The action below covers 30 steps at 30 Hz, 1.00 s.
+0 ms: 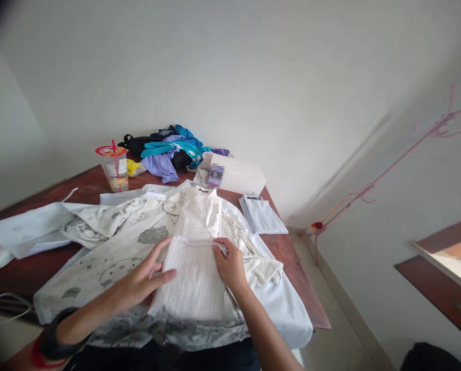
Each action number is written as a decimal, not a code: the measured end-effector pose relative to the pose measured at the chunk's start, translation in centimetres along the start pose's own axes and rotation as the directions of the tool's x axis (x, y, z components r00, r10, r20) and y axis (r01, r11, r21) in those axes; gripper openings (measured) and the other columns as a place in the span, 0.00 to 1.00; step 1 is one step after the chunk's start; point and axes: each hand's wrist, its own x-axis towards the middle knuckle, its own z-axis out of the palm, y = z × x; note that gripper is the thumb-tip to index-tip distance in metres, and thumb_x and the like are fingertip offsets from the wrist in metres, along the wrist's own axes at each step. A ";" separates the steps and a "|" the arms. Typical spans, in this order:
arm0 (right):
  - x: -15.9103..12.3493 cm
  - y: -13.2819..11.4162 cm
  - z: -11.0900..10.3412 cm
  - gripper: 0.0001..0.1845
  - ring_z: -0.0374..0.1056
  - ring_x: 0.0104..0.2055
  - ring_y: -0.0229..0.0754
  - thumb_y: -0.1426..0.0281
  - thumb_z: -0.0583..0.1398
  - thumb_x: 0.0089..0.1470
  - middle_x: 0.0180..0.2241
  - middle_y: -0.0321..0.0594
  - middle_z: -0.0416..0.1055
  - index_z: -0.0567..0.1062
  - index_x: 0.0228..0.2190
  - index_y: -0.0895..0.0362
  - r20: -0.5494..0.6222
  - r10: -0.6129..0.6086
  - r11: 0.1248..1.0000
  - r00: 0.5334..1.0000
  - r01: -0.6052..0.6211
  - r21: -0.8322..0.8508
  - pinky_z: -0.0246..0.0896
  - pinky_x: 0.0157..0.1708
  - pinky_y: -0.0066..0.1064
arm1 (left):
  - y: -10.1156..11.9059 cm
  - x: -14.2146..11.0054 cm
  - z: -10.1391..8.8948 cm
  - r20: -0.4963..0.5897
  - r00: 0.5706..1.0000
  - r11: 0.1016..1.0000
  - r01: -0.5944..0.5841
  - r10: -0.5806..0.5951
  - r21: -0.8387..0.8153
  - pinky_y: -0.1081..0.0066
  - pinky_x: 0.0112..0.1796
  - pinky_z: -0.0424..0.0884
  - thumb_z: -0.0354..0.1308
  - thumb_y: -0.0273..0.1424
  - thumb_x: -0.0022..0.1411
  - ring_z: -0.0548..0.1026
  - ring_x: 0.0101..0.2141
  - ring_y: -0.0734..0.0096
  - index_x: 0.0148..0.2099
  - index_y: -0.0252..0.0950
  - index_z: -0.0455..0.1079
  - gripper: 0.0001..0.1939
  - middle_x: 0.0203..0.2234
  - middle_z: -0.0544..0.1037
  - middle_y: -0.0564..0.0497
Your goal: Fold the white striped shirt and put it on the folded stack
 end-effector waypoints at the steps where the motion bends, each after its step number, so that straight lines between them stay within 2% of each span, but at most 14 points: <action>1: 0.0 0.1 0.1 0.20 0.65 0.27 0.41 0.55 0.60 0.60 0.34 0.41 0.78 0.81 0.42 0.57 0.002 0.007 1.000 1.000 -0.007 0.003 0.60 0.31 0.33 | -0.4 -1.3 0.2 0.015 1.000 1.000 0.008 -0.008 0.004 0.64 0.39 0.75 0.62 0.50 0.66 0.80 0.37 0.58 0.77 0.47 0.46 0.45 0.41 0.79 0.47; 4: -0.1 0.5 0.6 0.19 0.62 0.25 0.40 0.56 0.60 0.60 0.32 0.39 0.77 0.81 0.42 0.57 0.006 0.023 1.000 1.000 -0.024 0.011 0.58 0.29 0.32 | -2.2 -4.7 1.6 -0.056 0.998 0.998 -0.020 0.023 0.055 0.66 0.39 0.78 0.66 0.44 0.64 0.81 0.41 0.58 0.78 0.50 0.41 0.50 0.51 0.78 0.42; 7: -0.4 0.6 1.0 0.20 0.59 0.23 0.38 0.56 0.60 0.60 0.29 0.38 0.75 0.81 0.41 0.57 -0.020 0.034 0.999 0.999 -0.034 0.036 0.57 0.28 0.32 | -4.0 -6.5 3.1 -0.192 0.972 0.977 -0.102 0.138 0.186 0.71 0.35 0.79 0.65 0.39 0.65 0.81 0.39 0.63 0.78 0.51 0.43 0.48 0.48 0.78 0.44; 9: -0.5 0.4 1.0 0.20 0.59 0.23 0.38 0.55 0.60 0.60 0.29 0.37 0.75 0.81 0.41 0.57 -0.042 0.041 0.997 0.998 -0.038 0.072 0.57 0.28 0.31 | -4.4 -6.7 3.5 -0.230 0.946 0.950 -0.167 0.230 0.264 0.74 0.33 0.78 0.61 0.38 0.68 0.81 0.35 0.67 0.76 0.50 0.48 0.40 0.41 0.80 0.48; 11: -0.5 0.2 0.7 0.20 0.60 0.25 0.39 0.55 0.61 0.60 0.29 0.37 0.75 0.81 0.41 0.57 -0.064 0.041 0.993 0.997 -0.034 0.113 0.58 0.28 0.31 | -4.1 -6.7 3.4 -0.216 0.931 0.924 -0.220 0.295 0.313 0.76 0.34 0.79 0.58 0.37 0.71 0.80 0.32 0.70 0.73 0.48 0.57 0.32 0.35 0.80 0.52; 13: -0.3 -0.1 0.4 0.19 0.64 0.27 0.40 0.54 0.62 0.59 0.30 0.38 0.76 0.81 0.41 0.56 -0.081 0.037 0.991 0.996 -0.026 0.134 0.60 0.30 0.32 | -3.5 -6.7 3.0 -0.170 0.933 0.908 -0.245 0.316 0.340 0.78 0.36 0.79 0.59 0.37 0.71 0.80 0.29 0.73 0.68 0.46 0.67 0.25 0.35 0.82 0.52; 17: 0.1 0.1 0.2 0.17 0.69 0.31 0.44 0.56 0.62 0.58 0.35 0.40 0.79 0.82 0.40 0.55 -0.061 0.016 0.996 0.998 -0.010 0.093 0.64 0.35 0.35 | -2.7 -6.9 2.1 -0.093 0.964 0.921 -0.205 0.248 0.330 0.78 0.37 0.78 0.58 0.40 0.71 0.83 0.36 0.69 0.54 0.46 0.79 0.14 0.44 0.84 0.49; 20: 0.4 0.6 0.6 0.15 0.72 0.35 0.47 0.59 0.61 0.57 0.36 0.41 0.81 0.82 0.39 0.55 -0.027 -0.002 0.999 1.000 0.003 0.050 0.66 0.41 0.38 | -2.3 -6.6 1.8 -0.089 0.985 0.950 -0.116 0.147 0.290 0.77 0.33 0.77 0.56 0.44 0.72 0.82 0.34 0.67 0.47 0.42 0.81 0.16 0.37 0.84 0.48; 22: 0.4 0.9 0.9 0.15 0.74 0.37 0.48 0.60 0.61 0.57 0.37 0.42 0.81 0.81 0.40 0.56 -0.022 -0.007 0.999 1.000 0.008 0.033 0.67 0.43 0.39 | -1.7 -6.2 1.6 -0.100 0.990 0.962 -0.067 0.096 0.266 0.76 0.30 0.76 0.55 0.46 0.71 0.79 0.29 0.67 0.50 0.40 0.80 0.19 0.30 0.80 0.49; 24: 0.4 0.9 1.0 0.15 0.75 0.39 0.49 0.61 0.60 0.58 0.39 0.43 0.81 0.80 0.41 0.55 -0.025 -0.023 0.999 0.999 0.024 0.024 0.67 0.45 0.41 | -0.9 -5.5 1.4 -0.108 0.991 0.962 -0.050 0.082 0.270 0.75 0.28 0.75 0.55 0.48 0.71 0.78 0.27 0.68 0.56 0.38 0.77 0.23 0.29 0.78 0.50; 27: 0.5 0.9 1.0 0.13 0.76 0.42 0.49 0.63 0.60 0.59 0.42 0.43 0.81 0.80 0.42 0.54 -0.047 -0.076 0.997 0.996 0.076 0.000 0.68 0.47 0.41 | 0.3 -4.0 0.9 -0.129 0.988 0.941 -0.038 0.086 0.336 0.72 0.29 0.76 0.55 0.47 0.71 0.74 0.23 0.72 0.65 0.38 0.70 0.28 0.40 0.80 0.46; 30: 0.6 0.8 0.8 0.11 0.75 0.40 0.48 0.65 0.60 0.60 0.44 0.43 0.79 0.79 0.42 0.55 -0.078 -0.148 0.988 0.986 0.143 -0.066 0.68 0.47 0.41 | 1.0 -1.8 0.3 -0.101 0.992 0.920 -0.033 0.079 0.390 0.69 0.31 0.76 0.56 0.46 0.69 0.71 0.21 0.75 0.68 0.40 0.66 0.30 0.52 0.78 0.42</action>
